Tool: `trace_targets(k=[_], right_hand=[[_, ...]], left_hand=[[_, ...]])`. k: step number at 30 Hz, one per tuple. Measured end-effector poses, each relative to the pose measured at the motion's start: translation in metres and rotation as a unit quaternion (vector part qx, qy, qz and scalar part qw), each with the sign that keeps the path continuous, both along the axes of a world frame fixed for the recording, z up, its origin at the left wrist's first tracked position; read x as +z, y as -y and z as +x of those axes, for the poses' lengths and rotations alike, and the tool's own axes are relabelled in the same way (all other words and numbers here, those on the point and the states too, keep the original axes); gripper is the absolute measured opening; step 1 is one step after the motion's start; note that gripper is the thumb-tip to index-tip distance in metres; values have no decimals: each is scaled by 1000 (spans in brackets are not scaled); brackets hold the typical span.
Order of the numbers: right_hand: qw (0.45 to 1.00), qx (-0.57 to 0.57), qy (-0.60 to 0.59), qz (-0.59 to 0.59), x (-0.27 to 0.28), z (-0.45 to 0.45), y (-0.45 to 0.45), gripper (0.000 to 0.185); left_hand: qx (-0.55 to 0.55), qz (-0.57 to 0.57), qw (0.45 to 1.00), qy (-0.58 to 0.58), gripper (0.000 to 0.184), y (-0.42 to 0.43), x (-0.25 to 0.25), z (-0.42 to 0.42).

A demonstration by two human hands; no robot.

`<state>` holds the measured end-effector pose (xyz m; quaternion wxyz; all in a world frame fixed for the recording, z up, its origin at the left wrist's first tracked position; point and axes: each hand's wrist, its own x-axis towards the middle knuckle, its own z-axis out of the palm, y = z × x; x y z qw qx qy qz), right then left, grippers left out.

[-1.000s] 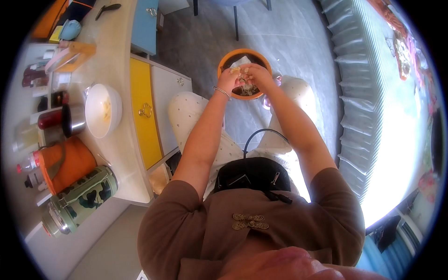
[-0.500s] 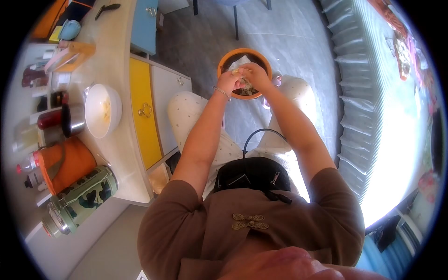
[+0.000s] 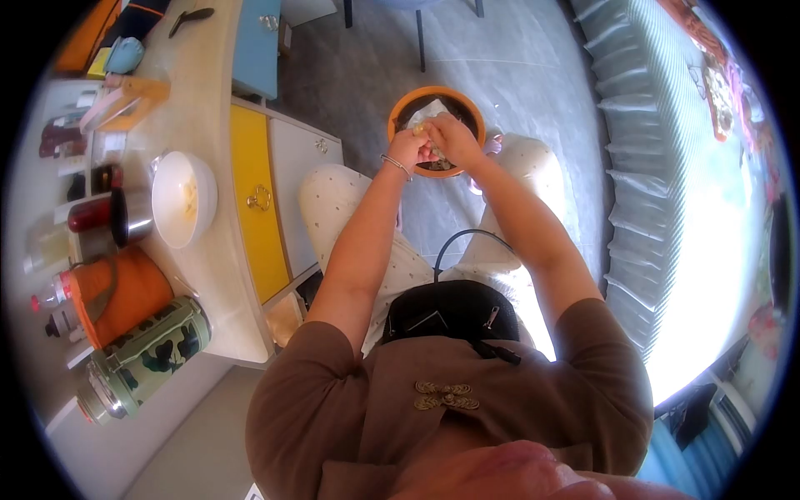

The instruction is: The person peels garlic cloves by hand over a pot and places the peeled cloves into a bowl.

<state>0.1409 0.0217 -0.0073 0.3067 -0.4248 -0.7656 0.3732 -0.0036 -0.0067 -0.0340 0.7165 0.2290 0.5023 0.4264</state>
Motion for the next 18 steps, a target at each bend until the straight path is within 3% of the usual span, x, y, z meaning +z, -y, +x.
trace_targets(k=[3, 9, 11, 18], right_hand=[[1000, 4, -16, 11, -5, 0, -1, 22], [987, -40, -113, -102, -15, 1, -4, 26], [924, -40, -144, -353, -13, 7, -9, 26], [842, -57, -276, -460, -14, 8, -11, 25]], left_hand=[[-5, 5, 1000, 6, 11, 1, 0, 0], [-16, 7, 999, 27, 9, 0, 0, -2], [-16, 3, 999, 27, 9, -1, 2, -2], [-33, -11, 999, -6, 8, -2, 10, 0]])
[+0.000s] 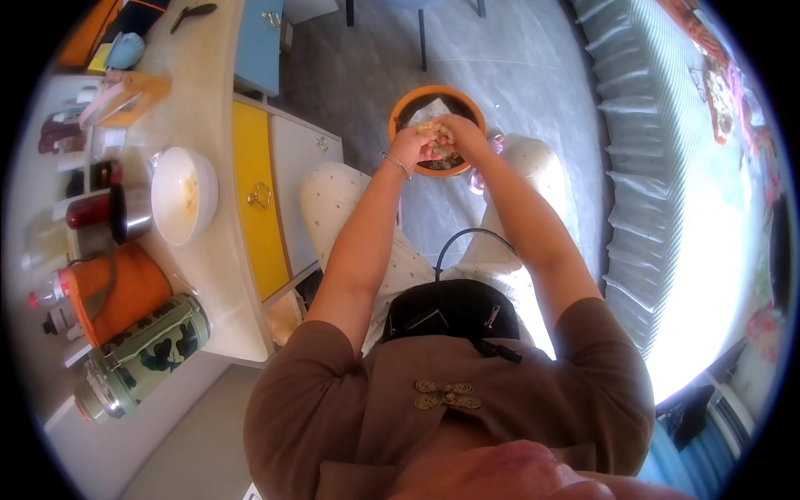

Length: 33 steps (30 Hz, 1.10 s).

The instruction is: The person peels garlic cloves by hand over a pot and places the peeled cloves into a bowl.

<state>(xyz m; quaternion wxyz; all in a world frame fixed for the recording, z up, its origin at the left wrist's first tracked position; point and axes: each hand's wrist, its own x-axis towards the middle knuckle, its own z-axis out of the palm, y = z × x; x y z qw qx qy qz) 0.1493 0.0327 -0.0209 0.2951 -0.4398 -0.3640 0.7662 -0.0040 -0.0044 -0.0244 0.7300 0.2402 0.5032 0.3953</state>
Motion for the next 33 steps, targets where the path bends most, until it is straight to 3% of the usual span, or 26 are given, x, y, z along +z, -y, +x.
trace_targets(k=[2, 6, 9, 12, 18, 20, 33], right_hand=[[999, 0, 15, -52, 6, -1, -2, 23], [1000, 17, -12, -13, -11, 3, -2, 21], [996, 9, -67, -55, -13, 7, -5, 20], [990, -41, -85, -104, -3, 6, -6, 20], [1000, 2, -22, -7, 9, 4, -1, 21], [985, 80, 102, 111, 22, 2, 3, 24], [958, 27, 149, 245, -4, -2, 3, 20]], left_hand=[[-6, 1, 1000, -7, 7, 0, 2, 1], [2, 16, 999, 30, 6, 0, -1, -2], [11, 18, 999, 48, 6, 1, -1, -2], [20, 0, 999, 43, 7, 1, 2, -1], [5, -10, 1000, -6, 10, 0, 2, -1], [0, -9, 1000, -16, 10, 1, 1, -1], [-61, 21, 998, 5, 14, 6, 5, 2]])
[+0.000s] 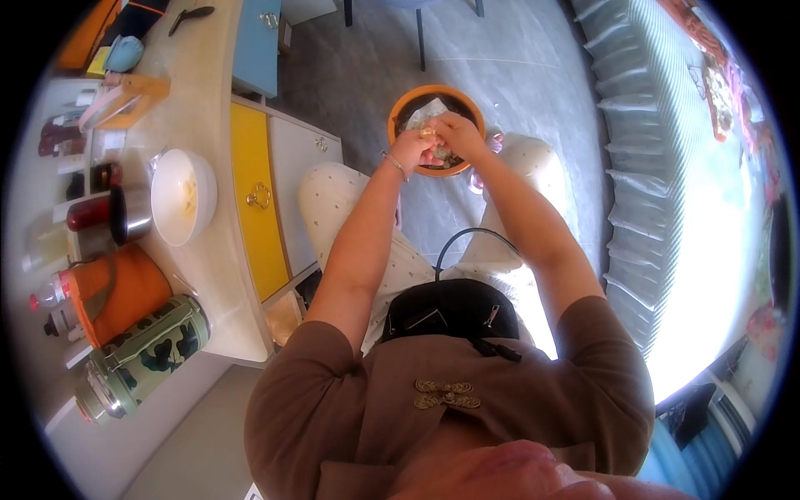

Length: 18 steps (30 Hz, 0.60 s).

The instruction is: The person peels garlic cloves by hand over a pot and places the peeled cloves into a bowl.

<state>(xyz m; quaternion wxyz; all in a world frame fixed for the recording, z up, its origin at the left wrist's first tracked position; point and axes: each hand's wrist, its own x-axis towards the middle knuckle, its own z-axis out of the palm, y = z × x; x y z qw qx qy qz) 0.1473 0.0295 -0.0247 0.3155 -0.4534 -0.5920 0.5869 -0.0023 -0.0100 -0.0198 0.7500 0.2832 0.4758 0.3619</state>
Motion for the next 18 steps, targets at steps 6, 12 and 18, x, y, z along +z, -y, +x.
trace_targets(k=[6, 12, 18], right_hand=[[983, 33, -75, -165, 7, 5, -1, 23], [966, 11, -114, -230, 8, 5, 0, 24], [966, -11, -82, -244, 14, 6, 1, 25]], left_hand=[[-12, -4, 1000, 19, 15, -3, -2, -2], [-12, -10, 1000, 11, 14, -4, -1, -4], [-18, -7, 1000, 4, 15, -4, 1, -2]])
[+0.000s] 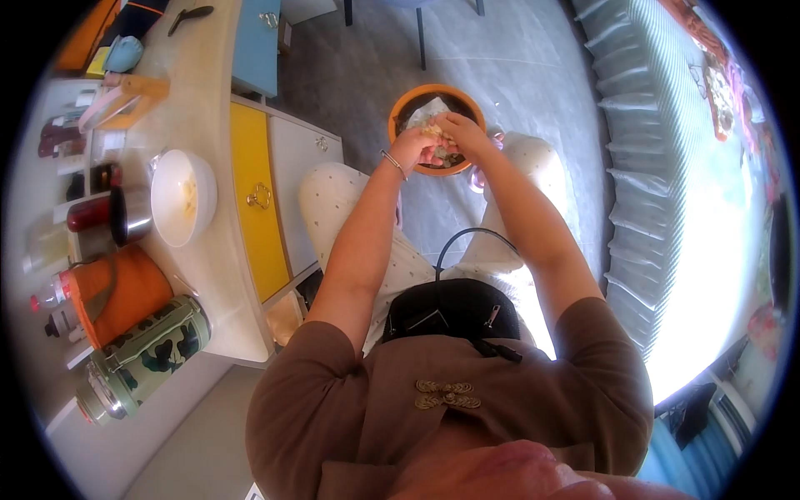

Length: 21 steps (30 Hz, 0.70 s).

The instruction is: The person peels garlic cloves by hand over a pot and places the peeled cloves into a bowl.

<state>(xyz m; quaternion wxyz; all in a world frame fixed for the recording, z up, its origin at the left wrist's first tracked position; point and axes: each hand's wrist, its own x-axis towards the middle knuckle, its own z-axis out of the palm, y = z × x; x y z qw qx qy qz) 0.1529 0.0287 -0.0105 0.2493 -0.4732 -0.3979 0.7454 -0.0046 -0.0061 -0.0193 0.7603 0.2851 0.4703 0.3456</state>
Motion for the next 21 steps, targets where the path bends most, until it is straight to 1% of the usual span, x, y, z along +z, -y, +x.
trace_targets(k=[4, 6, 8, 9, 11, 12, 14, 16, 21], right_hand=[[1000, 5, 26, -15, 2, 1, -1, 29], [999, 12, 28, -13, 7, 1, -1, 30], [997, 23, 54, -44, 17, 0, -1, 31], [997, 22, 54, -44, 11, 0, -1, 31], [1000, 10, -15, -4, -2, 0, -1, 28], [1000, 10, -15, -4, -8, 0, -2, 28], [995, 3, -86, -43, -19, 3, -5, 26], [993, -2, -96, -62, -14, 3, -5, 25], [988, -11, -118, -96, -12, 5, -5, 21]], left_hand=[[-32, 7, 999, 0, 17, 1, 3, -1], [-31, 3, 999, 1, 17, 0, 1, -1], [-31, -1, 1000, 2, 16, 0, -1, -1], [-12, -1, 1000, 11, 15, 1, -1, 0], [7, 0, 1000, 19, 14, 1, -1, 1], [14, 1, 1000, 24, 13, 1, -1, 1], [20, 2, 999, 29, 12, 0, -1, 2], [17, 2, 999, 49, 11, 0, -1, 0], [27, -9, 999, 44, 10, -1, 1, 0]])
